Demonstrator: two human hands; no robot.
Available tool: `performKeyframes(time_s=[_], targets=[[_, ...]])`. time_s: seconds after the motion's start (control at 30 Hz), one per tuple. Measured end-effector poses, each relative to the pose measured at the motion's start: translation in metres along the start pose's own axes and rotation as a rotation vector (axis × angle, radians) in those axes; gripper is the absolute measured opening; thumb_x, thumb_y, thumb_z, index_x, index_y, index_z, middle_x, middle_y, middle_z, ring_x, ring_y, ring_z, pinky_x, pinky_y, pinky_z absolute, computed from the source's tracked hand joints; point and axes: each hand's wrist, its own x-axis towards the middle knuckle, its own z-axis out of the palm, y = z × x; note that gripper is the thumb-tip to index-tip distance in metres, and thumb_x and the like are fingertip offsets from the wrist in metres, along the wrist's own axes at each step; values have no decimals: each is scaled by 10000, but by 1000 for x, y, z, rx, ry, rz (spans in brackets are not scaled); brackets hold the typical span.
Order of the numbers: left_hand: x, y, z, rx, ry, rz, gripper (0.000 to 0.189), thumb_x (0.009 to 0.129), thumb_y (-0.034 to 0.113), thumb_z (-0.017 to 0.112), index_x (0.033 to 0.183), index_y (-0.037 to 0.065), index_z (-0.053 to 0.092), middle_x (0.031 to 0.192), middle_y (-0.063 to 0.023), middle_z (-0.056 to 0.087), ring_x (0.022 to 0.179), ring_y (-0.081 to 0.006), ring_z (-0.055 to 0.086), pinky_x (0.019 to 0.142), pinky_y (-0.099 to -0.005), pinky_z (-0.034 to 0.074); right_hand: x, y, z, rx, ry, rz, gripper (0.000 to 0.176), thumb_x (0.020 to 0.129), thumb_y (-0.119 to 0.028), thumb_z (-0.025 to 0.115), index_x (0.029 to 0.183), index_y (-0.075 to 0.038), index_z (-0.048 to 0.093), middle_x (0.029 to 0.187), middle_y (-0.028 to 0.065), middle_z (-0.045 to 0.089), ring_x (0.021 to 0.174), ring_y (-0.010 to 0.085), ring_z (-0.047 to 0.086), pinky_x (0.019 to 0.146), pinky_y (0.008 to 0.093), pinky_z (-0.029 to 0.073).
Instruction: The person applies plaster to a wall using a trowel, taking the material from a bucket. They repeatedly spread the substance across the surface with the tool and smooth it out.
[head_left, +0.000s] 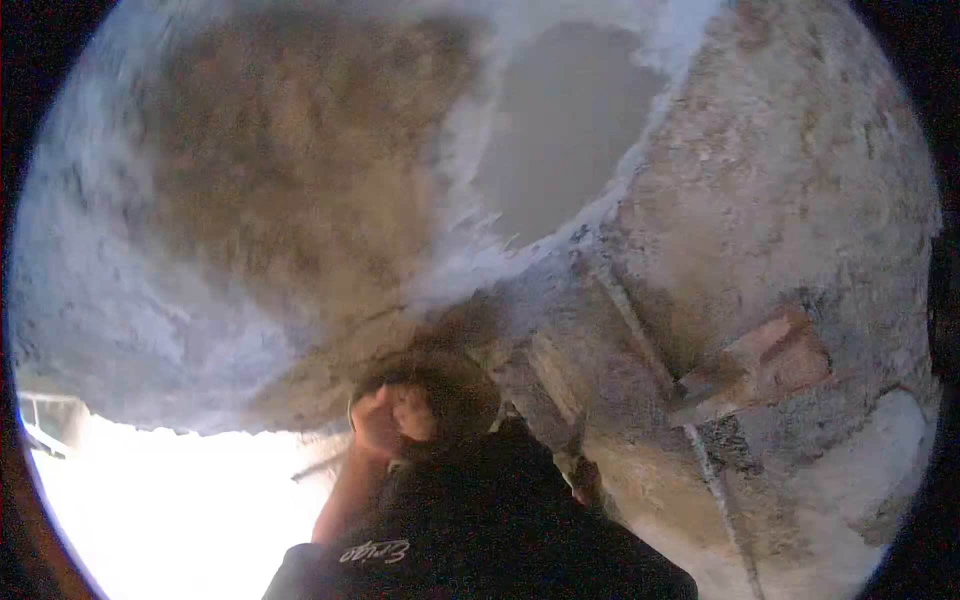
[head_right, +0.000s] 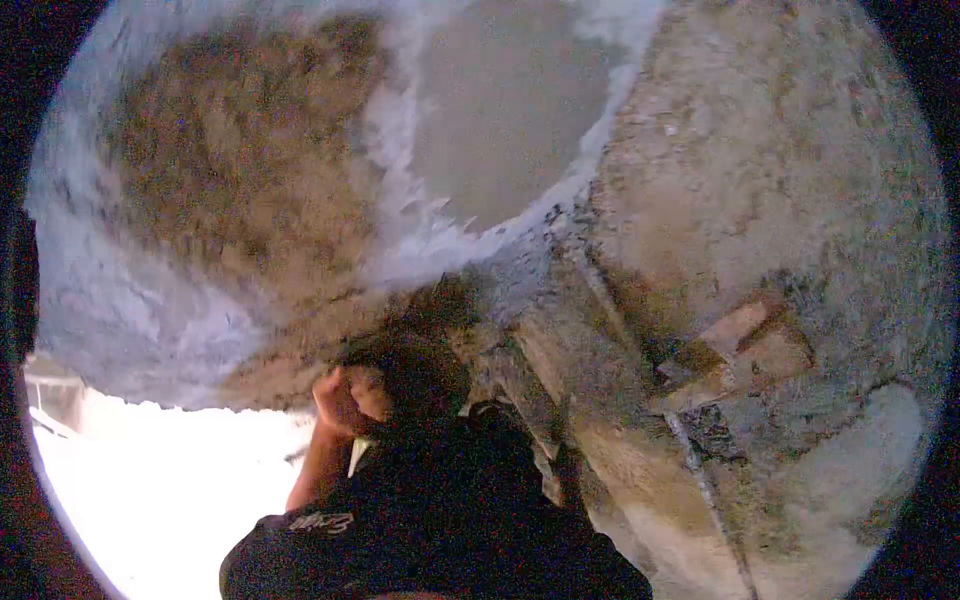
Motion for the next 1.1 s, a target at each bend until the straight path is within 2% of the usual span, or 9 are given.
performKeyframes(time_s=[0.23, 0.33, 0.4, 0.43, 0.5, 0.57, 0.63, 0.8, 1.1], targets=[[-28, 36, -8, 7, 246, -40, 323, 816, 386, 425, 679, 94, 413, 559, -1, 333, 480, -140, 311, 426, -255, 214, -59, -136, -113, -44, -107, -295, 415, 728, -171, 625, 1074, -10, 464, 990, 113, 534, 875, 182, 509, 747, 303, 418], [-36, 33, -10, 96, 129, 15, 356, 847, 399, 366, 660, 97, 388, 558, 18, 276, 493, -109, 257, 444, -234, 196, -102, -213, -145, -65, -232, -434, 426, 723, -160, 632, 1084, -9, 464, 1004, 110, 536, 890, 180, 511, 757, 300, 419], [-38, 43, 2, -75, 248, 29, 372, 847, 408, 359, 645, 96, 376, 553, 20, 269, 482, -108, 263, 438, -230, 194, -145, -282, -157, -47, -391, -636, 434, 719, -153, 636, 1090, -8, 464, 1014, 109, 538, 900, 179, 513, 764, 298, 419], [-38, 42, -10, -193, 112, 8, 314, 831, 379, 402, 674, 106, 402, 566, -3, 325, 478, -124, 299, 420, -239, 232, -172, -314, -163, -69, -473, -783, 433, 714, -169, 639, 1079, -5, 474, 1011, 121, 541, 915, 203, 515, 771, 304, 418], [-38, 39, -26, -82, 133, 26, 327, 826, 391, 402, 671, 103, 399, 569, 0, 318, 482, -117, 293, 419, -234, 226, -176, -349, -150, -85, -549, -939, 433, 708, -185, 643, 1068, -2, 485, 1008, 134, 544, 930, 226, 518, 778, 311, 417], [-33, 40, -25, 28, 141, 50, 340, 822, 403, 401, 668, 100, 396, 571, 2, 311, 486, -111, 287, 418, -228, 221, -164, -370, -130, -540, -447, -1067, 419, 706, -223, 633, 1040, -5, 505, 976, 168, 549, 916, 279, 531, 778, 340, 423], [-37, 42, -16, -247, 75, -55, 355, 817, 407, 404, 660, 88, 386, 575, 8, 307, 484, -98, 275, 418, -209, 207, -179, -398, -95, -803, -362, -1130, 409, 703, -244, 617, 1029, -19, 515, 961, 188, 546, 900, 309, 533, 778, 373, 424], [-31, 37, -4, -95, 57, -14, 379, 819, 420, 386, 648, 81, 381, 572, 16, 302, 481, -86, 257, 417, -198, 192, -171, -428, -26, -1105, -393, -1024, 311, 728, -260, 555, 913, -11, 545, 838, 177, 576, 793, 338, 550, 705, 401, 435], [-18, 37, 3, -33, -4, -74, 403, 829, 433, 341, 646, 77, 393, 560, 25, 296, 467, -85, 248, 418, -204, 194, -159, -430, 3, -1132, -670, -1148, 297, 753, -286, 556, 896, -26, 553, 867, 161, 572, 818, 286, 554, 731, 369, 429]])
